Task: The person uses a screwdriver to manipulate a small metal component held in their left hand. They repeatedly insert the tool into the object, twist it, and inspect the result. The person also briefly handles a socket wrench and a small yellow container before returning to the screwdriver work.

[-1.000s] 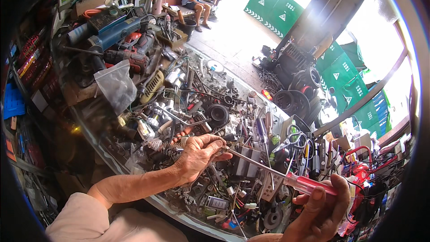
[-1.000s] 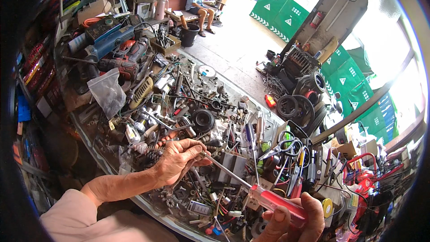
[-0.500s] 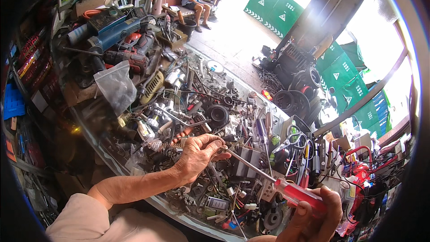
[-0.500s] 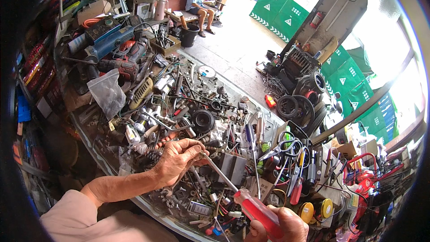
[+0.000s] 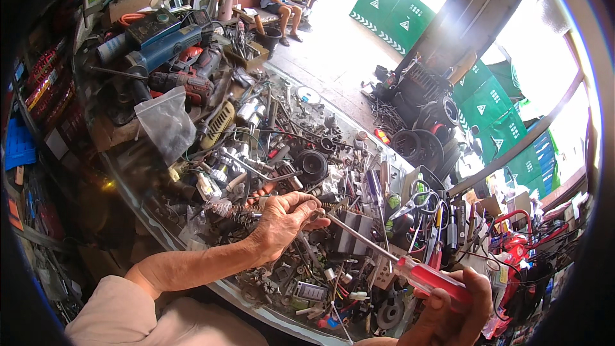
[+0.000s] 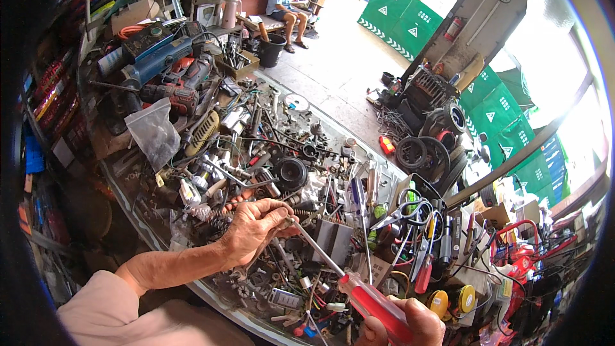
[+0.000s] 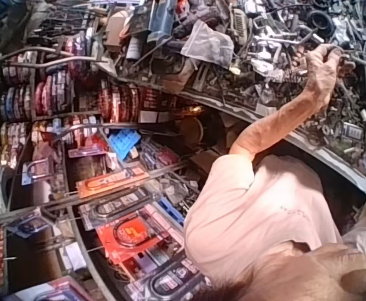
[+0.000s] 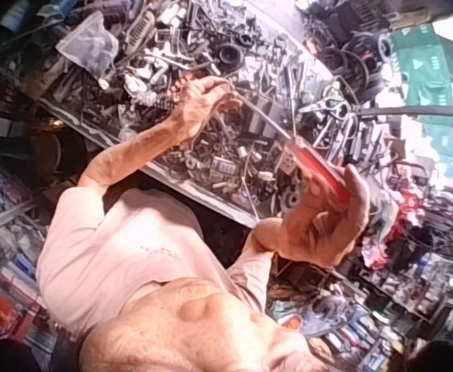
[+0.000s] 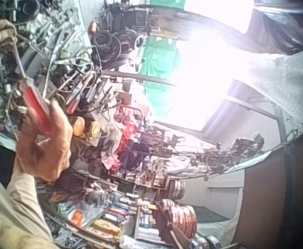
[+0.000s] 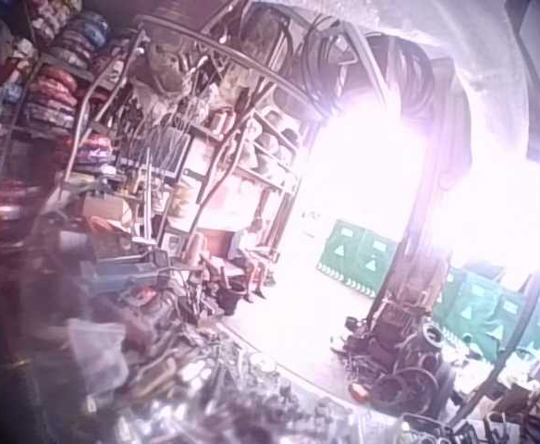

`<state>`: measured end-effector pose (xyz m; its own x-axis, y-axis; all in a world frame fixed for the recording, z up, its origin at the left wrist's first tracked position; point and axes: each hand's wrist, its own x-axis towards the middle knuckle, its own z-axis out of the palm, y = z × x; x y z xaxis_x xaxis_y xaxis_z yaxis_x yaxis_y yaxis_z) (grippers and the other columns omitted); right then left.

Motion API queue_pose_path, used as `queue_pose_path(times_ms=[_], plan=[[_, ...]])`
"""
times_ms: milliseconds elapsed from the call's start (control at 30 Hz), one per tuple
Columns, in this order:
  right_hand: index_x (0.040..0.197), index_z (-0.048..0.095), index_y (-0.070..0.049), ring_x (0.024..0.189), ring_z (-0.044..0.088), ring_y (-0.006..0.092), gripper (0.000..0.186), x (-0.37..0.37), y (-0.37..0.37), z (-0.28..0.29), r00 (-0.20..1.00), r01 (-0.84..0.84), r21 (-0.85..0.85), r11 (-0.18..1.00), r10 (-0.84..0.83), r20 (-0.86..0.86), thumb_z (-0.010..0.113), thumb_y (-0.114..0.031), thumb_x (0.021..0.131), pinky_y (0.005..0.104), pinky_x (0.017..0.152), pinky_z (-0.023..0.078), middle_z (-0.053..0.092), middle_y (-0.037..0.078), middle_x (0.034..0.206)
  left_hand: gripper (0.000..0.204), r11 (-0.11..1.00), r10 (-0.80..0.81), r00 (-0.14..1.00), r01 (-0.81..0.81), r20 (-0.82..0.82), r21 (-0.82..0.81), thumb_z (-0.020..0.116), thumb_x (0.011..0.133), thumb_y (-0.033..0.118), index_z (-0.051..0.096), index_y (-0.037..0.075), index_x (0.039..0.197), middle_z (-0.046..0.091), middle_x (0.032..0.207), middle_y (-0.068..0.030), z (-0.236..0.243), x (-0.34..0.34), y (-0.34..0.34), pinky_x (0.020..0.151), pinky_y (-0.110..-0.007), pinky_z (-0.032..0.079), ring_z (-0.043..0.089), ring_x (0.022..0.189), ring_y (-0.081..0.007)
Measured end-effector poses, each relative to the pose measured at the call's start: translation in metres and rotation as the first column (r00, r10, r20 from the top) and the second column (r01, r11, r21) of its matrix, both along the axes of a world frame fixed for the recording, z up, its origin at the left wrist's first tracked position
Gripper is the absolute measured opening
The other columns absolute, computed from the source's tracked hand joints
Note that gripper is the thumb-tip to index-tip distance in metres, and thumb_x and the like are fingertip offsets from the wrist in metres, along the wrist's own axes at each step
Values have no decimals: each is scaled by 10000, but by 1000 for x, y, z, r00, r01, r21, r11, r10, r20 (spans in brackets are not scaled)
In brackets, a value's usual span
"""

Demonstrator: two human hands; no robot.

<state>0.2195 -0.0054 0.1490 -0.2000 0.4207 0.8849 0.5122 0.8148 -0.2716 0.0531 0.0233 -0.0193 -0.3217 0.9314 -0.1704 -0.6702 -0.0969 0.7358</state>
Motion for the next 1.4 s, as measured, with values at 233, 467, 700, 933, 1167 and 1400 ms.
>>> queue_pose_path(times_ms=[233,467,700,933,1167,1400], plan=[[1017,585,104,700,614,208,312,-2,1,-1,1000,-20,-24,1000,19,-19,684,-97,799,260,622,495,632,181,876,124,1000,-15,1000,15,-2,11,504,905,52,581,-29,960,624,874,-93,-1,-1,0,765,-327,561,626,795,-160],[1009,585,104,696,615,210,309,-3,1,0,1000,-7,-24,1000,7,10,688,-94,796,270,622,495,631,177,860,113,1000,7,1000,-7,2,12,520,897,45,575,-43,938,603,855,-74,1,0,1,725,-259,578,614,753,-129],[1009,577,103,691,614,216,310,-2,-1,1,1000,-29,-26,999,29,-2,680,-107,805,274,622,497,627,182,849,123,1000,6,1000,-6,-26,-14,508,903,53,579,-30,959,625,874,-94,2,0,0,760,-323,564,628,799,-165],[1032,568,105,712,621,211,320,0,-1,0,1000,-13,-35,999,14,18,676,-96,807,270,649,502,630,183,865,120,1000,7,1000,-7,-13,11,510,901,47,583,-32,951,624,874,-94,-1,0,1,763,-333,566,628,804,-168],[1009,586,99,701,619,205,306,-4,0,-1,1000,-17,-20,1000,17,-16,686,-99,798,266,632,497,635,170,856,113,1000,4,1000,-4,-2,15,520,897,46,572,-45,939,595,845,-62,3,1,0,728,-260,579,602,760,-119],[1008,591,96,692,618,204,305,-3,0,-1,1000,-4,-21,1000,4,0,689,-99,796,264,621,496,636,169,856,118,1000,-19,998,18,58,14,508,902,49,577,-35,950,614,865,-86,0,0,0,774,-334,566,621,780,-153]])
